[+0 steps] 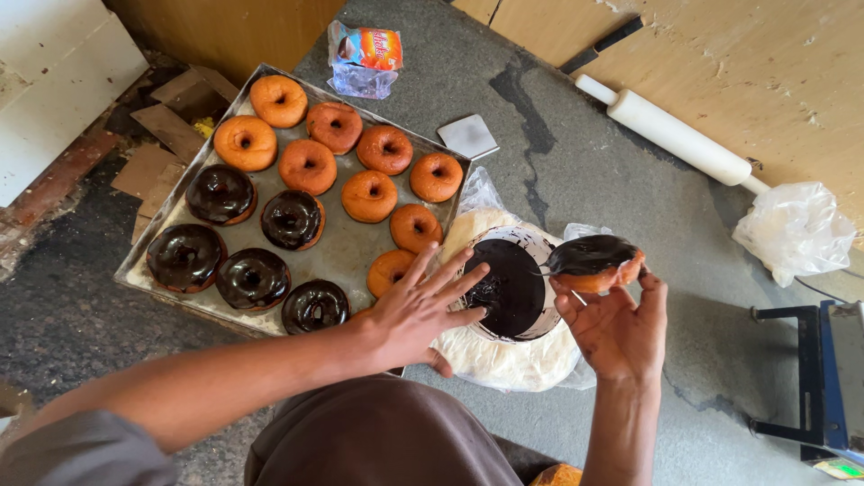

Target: The person picks up donuts from a tray, dips the top of each donut into a container of dark chocolate glaze, and places the finished donuts back onto the tray.

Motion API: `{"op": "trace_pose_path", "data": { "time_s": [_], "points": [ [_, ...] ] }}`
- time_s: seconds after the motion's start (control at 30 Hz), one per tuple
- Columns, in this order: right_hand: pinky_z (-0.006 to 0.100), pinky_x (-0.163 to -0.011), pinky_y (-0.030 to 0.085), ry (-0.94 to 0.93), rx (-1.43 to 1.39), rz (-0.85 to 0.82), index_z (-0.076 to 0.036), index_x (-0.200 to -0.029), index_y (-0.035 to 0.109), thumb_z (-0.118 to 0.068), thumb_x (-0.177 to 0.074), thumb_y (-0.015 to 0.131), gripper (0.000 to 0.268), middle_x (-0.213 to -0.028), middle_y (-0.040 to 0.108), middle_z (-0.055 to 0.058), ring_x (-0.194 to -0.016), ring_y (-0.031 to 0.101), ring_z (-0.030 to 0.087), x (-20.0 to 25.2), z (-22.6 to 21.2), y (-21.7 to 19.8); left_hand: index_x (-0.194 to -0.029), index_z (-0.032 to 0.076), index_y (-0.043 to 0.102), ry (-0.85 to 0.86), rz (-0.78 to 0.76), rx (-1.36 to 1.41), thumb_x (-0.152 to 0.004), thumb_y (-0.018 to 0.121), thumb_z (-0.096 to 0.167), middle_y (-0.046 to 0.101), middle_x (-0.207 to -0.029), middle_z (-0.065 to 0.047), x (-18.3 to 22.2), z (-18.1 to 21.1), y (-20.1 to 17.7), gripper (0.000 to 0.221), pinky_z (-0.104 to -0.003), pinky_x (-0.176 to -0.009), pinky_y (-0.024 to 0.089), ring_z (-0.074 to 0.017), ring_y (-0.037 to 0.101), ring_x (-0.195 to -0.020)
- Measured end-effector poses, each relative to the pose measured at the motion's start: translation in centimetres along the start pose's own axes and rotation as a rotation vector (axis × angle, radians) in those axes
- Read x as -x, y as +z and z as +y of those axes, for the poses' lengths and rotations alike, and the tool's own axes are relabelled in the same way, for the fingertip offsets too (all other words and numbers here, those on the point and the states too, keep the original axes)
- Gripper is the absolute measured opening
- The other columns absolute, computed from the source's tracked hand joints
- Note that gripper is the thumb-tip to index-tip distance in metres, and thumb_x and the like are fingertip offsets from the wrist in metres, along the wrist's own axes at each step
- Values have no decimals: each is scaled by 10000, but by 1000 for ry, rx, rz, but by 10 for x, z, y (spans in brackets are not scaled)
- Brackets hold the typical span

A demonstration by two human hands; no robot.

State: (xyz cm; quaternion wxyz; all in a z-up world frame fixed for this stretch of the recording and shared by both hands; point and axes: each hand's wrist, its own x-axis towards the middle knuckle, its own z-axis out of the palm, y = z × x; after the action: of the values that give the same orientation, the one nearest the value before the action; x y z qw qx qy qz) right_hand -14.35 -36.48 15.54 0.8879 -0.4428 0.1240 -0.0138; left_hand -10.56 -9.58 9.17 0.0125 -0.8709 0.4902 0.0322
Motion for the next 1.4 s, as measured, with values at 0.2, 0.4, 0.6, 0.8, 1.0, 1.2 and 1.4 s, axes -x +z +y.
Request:
{"op": "trace_pose_path", "data": {
  "time_s": [0.2, 0.4, 0.6, 0.8, 1.0, 1.2, 1.4],
  "points": [
    [408, -923, 600, 34, -46, 162, 77, -1353, 483, -503, -1044, 395, 664, -1221, 627, 275, -1104, 651, 345, 8, 15, 15, -1497, 329, 446, -18, -40, 249, -782, 614, 821, -50, -1739, -163, 14, -7, -18, 884, -763, -1180, 34, -430, -55, -1587],
    [399, -937, 580, 135, -137, 183, 79, -1327, 482, -516, -1032, 420, 667, -1199, 581, 283, -1090, 606, 335, 10, 43, 10, -1647, 149, 286, -129, 467, 490, -903, 444, 792, 21, -1704, -309, -5, 33, -14, 996, -808, -1131, 106, -516, 70, -1542],
    [409, -930, 583, 113, -184, 128, 97, -1356, 467, -562, -1009, 463, 744, -1206, 580, 268, -1069, 620, 323, 11, 49, 2, -1632, -8, 231, -190, 481, 567, -919, 328, 817, 34, -1657, -406, -25, 56, 3, 1094, -830, -1101, 111, -588, 43, -1545],
    [396, -896, 591, 108, -309, 48, 127, -1390, 450, -578, -990, 498, 812, -1219, 581, 313, -1048, 636, 356, 11, 48, 7, -1603, -10, 273, -244, 447, 504, -929, 342, 812, 39, -1643, -412, -33, 50, 16, 1065, -843, -1081, 102, -590, 35, -1525],
    [390, -839, 602, 31, -371, -175, 7, -1487, 507, -534, -1047, 536, 698, -1335, 571, 339, -1074, 651, 397, 19, 51, 6, -1562, 109, 373, -251, 308, 402, -854, 376, 849, 0, -1667, -289, -34, 30, 17, 1024, -848, -1071, 62, -509, -9, -1527],
    [449, -810, 602, -38, -300, -148, -107, -1448, 573, -473, -996, 561, 581, -1402, 596, 263, -1186, 633, 447, 27, 45, -1, -1502, 246, 458, -121, 146, 179, -760, 573, 791, -16, -1687, -182, -10, 11, 4, 928, -787, -1148, 44, -426, -29, -1548],
    [596, -997, 554, -45, -371, -176, -169, -1345, 573, -360, -1016, 528, 383, -1446, 595, 178, -1341, 576, 409, 29, 46, 13, -1147, 191, 730, 24, -52, 276, -775, 746, 612, 84, -1725, -117, 34, -15, -25, 563, -717, -1199, 77, -376, 7, -1584]
  ]
}}
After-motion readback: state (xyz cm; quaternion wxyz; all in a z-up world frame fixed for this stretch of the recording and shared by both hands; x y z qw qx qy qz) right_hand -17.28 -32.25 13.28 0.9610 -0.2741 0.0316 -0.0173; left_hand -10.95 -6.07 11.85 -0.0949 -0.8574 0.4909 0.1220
